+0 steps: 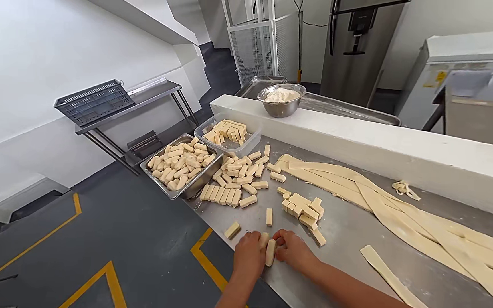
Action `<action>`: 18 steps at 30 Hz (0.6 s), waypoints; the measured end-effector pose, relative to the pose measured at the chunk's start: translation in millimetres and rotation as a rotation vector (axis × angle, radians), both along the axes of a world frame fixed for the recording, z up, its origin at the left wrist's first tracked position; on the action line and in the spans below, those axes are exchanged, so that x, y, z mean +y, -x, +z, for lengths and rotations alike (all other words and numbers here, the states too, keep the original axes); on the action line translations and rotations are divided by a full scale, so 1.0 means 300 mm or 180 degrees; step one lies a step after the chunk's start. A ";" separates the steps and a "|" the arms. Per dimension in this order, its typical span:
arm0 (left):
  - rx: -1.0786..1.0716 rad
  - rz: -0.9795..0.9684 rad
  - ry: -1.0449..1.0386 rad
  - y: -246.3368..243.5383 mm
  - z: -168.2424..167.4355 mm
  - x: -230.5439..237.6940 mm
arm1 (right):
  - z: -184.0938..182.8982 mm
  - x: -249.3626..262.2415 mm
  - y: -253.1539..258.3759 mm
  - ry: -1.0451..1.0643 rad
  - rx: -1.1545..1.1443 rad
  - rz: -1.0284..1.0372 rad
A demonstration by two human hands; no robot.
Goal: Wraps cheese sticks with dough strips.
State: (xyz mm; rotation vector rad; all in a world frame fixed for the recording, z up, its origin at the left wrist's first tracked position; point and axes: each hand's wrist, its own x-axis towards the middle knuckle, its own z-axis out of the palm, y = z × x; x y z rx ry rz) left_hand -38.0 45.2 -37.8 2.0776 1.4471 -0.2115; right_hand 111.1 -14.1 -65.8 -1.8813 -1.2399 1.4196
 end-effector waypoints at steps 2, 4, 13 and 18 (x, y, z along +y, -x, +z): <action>-0.0468 0.0207 -0.0223 0.023 -0.040 -0.068 | 0.047 0.001 -0.018 -0.0038 -0.0452 0.0188; -0.1026 0.0280 -0.0587 0.039 -0.085 -0.121 | 0.070 0.021 -0.037 -0.0425 -0.0786 0.0166; -0.1159 0.0372 -0.1135 0.008 -0.177 -0.089 | -0.018 0.221 -0.057 -0.0790 -0.1481 0.1097; -0.0910 0.0196 -0.1053 -0.050 -0.152 0.054 | 0.083 0.058 -0.044 -0.0500 -0.1573 0.0786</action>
